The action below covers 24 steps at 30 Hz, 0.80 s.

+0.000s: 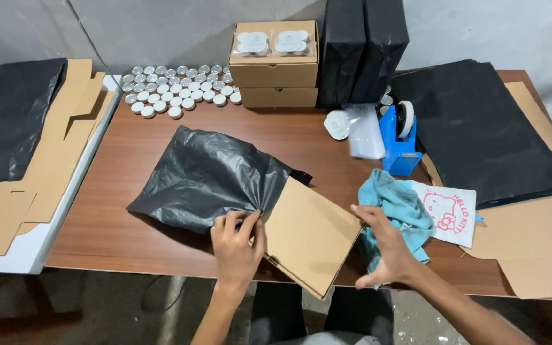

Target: Packing small candle tins into a plastic bag, assembling a cardboard box to hold them, and placing the box into a shipping mailer.

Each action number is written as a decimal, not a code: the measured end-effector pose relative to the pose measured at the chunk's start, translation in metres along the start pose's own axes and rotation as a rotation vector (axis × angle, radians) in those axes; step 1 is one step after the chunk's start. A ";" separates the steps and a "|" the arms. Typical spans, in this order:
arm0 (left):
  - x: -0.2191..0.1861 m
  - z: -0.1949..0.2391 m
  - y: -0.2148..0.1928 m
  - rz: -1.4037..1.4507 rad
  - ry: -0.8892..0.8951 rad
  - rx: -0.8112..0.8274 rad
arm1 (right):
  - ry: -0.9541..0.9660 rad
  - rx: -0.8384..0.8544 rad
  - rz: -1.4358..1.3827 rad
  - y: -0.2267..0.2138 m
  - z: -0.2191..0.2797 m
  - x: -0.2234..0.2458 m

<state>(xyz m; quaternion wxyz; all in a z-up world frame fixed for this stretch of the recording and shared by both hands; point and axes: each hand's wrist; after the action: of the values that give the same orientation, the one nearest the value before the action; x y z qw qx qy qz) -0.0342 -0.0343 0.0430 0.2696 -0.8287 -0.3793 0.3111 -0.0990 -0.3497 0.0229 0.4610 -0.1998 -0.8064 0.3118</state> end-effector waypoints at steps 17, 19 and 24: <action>-0.043 0.098 0.049 0.450 -0.689 0.029 | 0.240 0.375 -0.500 0.045 -0.138 -0.030; -0.048 0.088 0.044 0.487 -0.695 -0.086 | 0.322 0.276 -0.501 0.047 -0.123 -0.023; -0.017 0.097 0.048 0.474 -0.692 -0.196 | 0.390 -0.148 -0.195 0.052 -0.080 -0.011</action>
<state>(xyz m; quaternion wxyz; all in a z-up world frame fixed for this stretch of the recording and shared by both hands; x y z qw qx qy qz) -0.0900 -0.0546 -0.0487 -0.0325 -0.7615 -0.2743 0.5864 -0.0226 -0.2928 0.0105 0.6200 -0.2107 -0.7384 0.1613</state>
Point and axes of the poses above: each hand's wrist, its own z-axis away from the middle knuckle, its own y-axis out of the palm, x = y × z, and after that the axes turned 3 degrees about x, right-handed
